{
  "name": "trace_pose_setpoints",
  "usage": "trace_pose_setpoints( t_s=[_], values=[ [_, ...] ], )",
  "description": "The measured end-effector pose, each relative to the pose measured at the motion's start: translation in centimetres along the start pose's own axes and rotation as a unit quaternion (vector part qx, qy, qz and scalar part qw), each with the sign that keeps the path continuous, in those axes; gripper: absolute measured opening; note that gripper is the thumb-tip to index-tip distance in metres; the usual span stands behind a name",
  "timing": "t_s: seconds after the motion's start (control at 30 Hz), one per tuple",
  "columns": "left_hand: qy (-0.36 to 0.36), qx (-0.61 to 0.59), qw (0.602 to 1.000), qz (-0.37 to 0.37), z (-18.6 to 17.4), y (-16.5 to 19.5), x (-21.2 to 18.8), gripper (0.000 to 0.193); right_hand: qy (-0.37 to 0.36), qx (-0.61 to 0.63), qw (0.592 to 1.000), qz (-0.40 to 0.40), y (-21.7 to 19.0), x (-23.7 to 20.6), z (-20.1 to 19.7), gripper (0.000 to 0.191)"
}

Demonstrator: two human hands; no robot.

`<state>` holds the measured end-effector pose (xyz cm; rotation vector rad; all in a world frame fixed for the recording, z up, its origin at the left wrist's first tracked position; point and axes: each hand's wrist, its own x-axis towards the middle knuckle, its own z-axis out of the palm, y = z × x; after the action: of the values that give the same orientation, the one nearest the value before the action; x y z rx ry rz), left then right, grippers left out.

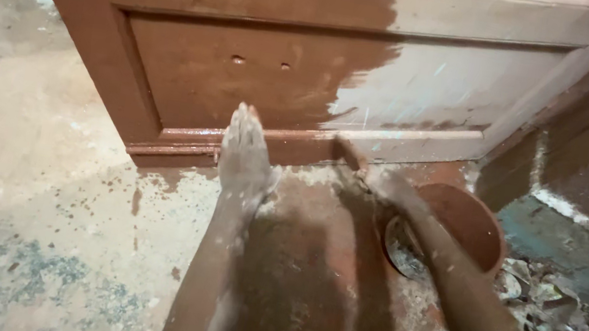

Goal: The person paints a wooden door panel with reddish-brown paint using a paintbrush, dipping the brush into a bucket of paint on the floor and brushing the paint across the unpainted white areas of the door, steadying the door with the other hand.

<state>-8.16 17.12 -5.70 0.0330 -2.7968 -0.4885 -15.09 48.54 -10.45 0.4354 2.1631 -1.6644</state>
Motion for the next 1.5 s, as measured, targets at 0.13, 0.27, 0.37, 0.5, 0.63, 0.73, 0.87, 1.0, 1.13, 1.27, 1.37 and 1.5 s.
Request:
trace_pose_setpoints(
  t_s=[0.13, 0.27, 0.37, 0.5, 0.63, 0.73, 0.87, 1.0, 1.13, 1.27, 1.37, 1.5],
  values=[
    [-0.066, 0.040, 0.997, -0.002, -2.6, 2.2, 2.2, 0.117, 0.012, -0.251, 0.967, 0.030, -5.1, -1.7, -1.1, 0.033],
    [-0.076, 0.065, 0.995, -0.014, -1.7, 1.3, 1.8, 0.123, 0.010, -0.249, 0.968, 0.009, -4.0, -2.1, 2.6, 0.032],
    [-0.060, 0.091, 0.994, 0.016, 0.3, 0.1, 0.7, 0.121, 0.036, -0.025, 0.995, 0.092, -3.0, -1.9, 5.1, 0.028],
    [0.211, 0.275, 0.932, 0.111, 0.3, -1.3, 0.6, 0.110, -0.009, -0.062, 0.991, -0.119, -2.9, -1.8, 7.5, 0.028],
    [-0.092, 0.113, 0.989, 0.001, -0.6, -2.0, 0.2, 0.112, 0.042, -0.200, 0.976, -0.072, -4.0, -2.5, 11.7, 0.039],
    [-0.041, 0.141, 0.989, 0.016, -0.5, -2.6, 0.3, 0.108, 0.048, -0.338, 0.916, -0.211, -4.1, -3.9, 14.1, 0.040],
    [0.147, 0.212, 0.963, 0.075, 0.2, -3.1, 0.3, 0.104, -0.019, -0.427, 0.836, -0.345, -4.7, -5.0, 15.1, 0.044],
    [-0.033, 0.122, 0.992, 0.028, -0.1, -1.9, 0.0, 0.118, 0.053, -0.444, 0.857, -0.257, -5.3, -4.7, 12.4, 0.049],
    [-0.076, 0.172, 0.981, 0.045, -2.4, -1.3, 0.3, 0.125, 0.113, -0.392, 0.869, -0.280, -4.2, -4.6, 6.5, 0.041],
    [-0.018, 0.173, 0.983, 0.061, -3.7, -2.4, 0.4, 0.125, 0.145, -0.256, 0.953, -0.071, -3.1, -4.7, 2.1, 0.034],
    [-0.020, 0.139, 0.989, 0.049, -3.2, -2.6, 0.3, 0.126, 0.191, -0.399, 0.890, -0.109, -3.0, -5.1, 1.9, 0.039],
    [-0.015, 0.119, 0.991, 0.062, -2.7, -1.8, 0.6, 0.126, 0.181, -0.209, 0.945, -0.174, -4.4, -5.8, 6.1, 0.042]
  ],
)
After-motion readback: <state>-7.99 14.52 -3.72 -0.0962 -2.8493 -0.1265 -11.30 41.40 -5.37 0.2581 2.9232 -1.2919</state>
